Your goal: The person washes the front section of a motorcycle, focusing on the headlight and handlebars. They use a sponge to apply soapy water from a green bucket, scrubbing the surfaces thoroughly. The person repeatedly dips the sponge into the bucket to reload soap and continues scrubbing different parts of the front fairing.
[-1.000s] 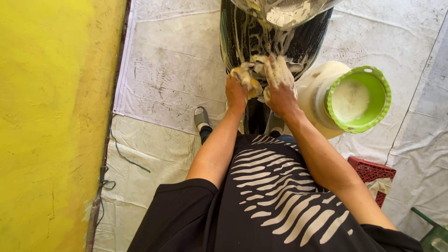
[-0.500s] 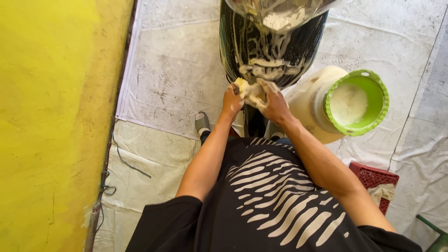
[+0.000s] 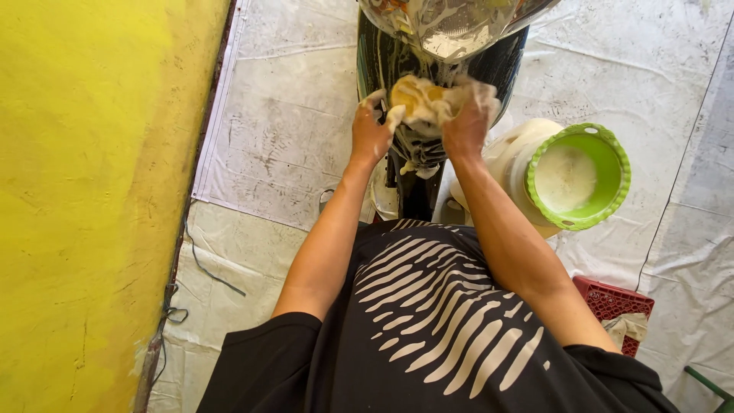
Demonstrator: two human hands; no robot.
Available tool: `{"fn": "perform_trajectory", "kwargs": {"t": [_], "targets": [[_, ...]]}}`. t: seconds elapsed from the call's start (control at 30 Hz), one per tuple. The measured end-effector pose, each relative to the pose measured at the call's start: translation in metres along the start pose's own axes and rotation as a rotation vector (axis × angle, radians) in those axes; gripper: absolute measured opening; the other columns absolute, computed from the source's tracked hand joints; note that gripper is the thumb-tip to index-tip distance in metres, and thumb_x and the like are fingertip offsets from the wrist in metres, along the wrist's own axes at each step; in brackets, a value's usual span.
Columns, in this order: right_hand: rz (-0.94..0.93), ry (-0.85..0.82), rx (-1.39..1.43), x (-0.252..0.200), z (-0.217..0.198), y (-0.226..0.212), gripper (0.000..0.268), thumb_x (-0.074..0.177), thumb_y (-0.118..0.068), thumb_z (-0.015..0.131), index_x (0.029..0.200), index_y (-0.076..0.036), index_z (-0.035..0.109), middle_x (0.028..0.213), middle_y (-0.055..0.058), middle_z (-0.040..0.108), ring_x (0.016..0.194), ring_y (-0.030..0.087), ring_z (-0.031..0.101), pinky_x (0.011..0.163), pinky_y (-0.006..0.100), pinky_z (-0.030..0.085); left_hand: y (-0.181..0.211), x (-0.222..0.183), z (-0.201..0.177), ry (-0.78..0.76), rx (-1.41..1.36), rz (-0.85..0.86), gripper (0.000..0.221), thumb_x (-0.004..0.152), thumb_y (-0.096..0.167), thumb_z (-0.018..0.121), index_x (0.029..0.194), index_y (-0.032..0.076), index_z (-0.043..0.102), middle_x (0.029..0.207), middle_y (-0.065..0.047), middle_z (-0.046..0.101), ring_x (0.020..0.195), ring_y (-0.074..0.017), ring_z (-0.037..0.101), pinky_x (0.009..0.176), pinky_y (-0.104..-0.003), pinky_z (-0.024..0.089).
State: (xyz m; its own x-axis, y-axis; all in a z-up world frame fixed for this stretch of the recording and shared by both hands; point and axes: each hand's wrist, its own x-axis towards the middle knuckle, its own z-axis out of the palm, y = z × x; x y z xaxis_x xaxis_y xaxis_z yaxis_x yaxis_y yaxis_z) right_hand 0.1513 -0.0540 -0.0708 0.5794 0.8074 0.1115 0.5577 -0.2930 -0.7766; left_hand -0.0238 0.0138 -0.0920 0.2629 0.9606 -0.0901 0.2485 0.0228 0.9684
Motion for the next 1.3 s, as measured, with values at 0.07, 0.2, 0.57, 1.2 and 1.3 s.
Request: {"fn": "perform_trajectory", "kwargs": {"t": [0.07, 0.2, 0.57, 1.2, 1.3], "targets": [[0.181, 0.197, -0.306, 0.015, 0.006, 0.032, 0.067, 0.079, -0.008, 0.094, 0.132, -0.014, 0.054, 0.130, 0.020, 0.045, 0.126, 0.046, 0.044, 0.107, 0.066, 0.036, 0.007, -0.001, 0.008, -0.052, 0.354, 0.179, 0.057, 0.102, 0.048, 0.063, 0.142, 0.008, 0.055, 0.142, -0.024, 0.050, 0.135, -0.0515, 0.050, 0.115, -0.065, 0.038], [-0.069, 0.212, -0.210, 0.013, 0.022, 0.057, 0.050, 0.077, 0.001, 0.089, 0.115, -0.007, 0.057, 0.117, 0.020, 0.052, 0.115, 0.046, 0.052, 0.095, 0.058, 0.046, 0.043, -0.005, 0.015, -0.237, 0.616, 0.176, 0.063, 0.103, 0.033, 0.060, 0.156, 0.003, 0.042, 0.161, -0.026, 0.033, 0.150, -0.0499, 0.032, 0.125, -0.060, 0.026], [-0.327, -0.507, -0.482, -0.012, 0.013, -0.050, 0.051, 0.103, -0.009, 0.036, 0.152, -0.016, 0.049, 0.072, 0.014, 0.060, 0.060, 0.028, 0.061, 0.079, 0.056, 0.054, 0.044, 0.032, 0.029, 0.300, 0.117, -0.007, 0.042, 0.095, -0.003, 0.063, 0.134, -0.007, 0.047, 0.129, -0.025, 0.052, 0.123, -0.0447, 0.060, 0.100, -0.048, 0.058], [-0.097, -0.334, -0.404, 0.004, 0.022, -0.008, 0.054, 0.102, -0.033, 0.037, 0.146, -0.005, 0.051, 0.139, 0.027, 0.055, 0.127, 0.049, 0.053, 0.099, 0.063, 0.047, 0.036, 0.028, 0.084, -0.322, 0.563, 0.456, 0.054, 0.095, 0.030, 0.051, 0.137, -0.006, 0.056, 0.145, -0.031, 0.050, 0.143, -0.0466, 0.041, 0.127, -0.051, 0.024], [-0.073, -0.211, -0.330, 0.013, 0.017, -0.001, 0.056, 0.105, -0.039, 0.036, 0.149, -0.006, 0.048, 0.143, 0.027, 0.051, 0.130, 0.050, 0.051, 0.099, 0.062, 0.048, 0.043, 0.027, 0.073, -0.368, 0.419, 0.369, 0.067, 0.104, 0.055, 0.042, 0.141, 0.000, 0.054, 0.144, -0.027, 0.050, 0.142, -0.0487, 0.040, 0.126, -0.056, 0.024]]}}
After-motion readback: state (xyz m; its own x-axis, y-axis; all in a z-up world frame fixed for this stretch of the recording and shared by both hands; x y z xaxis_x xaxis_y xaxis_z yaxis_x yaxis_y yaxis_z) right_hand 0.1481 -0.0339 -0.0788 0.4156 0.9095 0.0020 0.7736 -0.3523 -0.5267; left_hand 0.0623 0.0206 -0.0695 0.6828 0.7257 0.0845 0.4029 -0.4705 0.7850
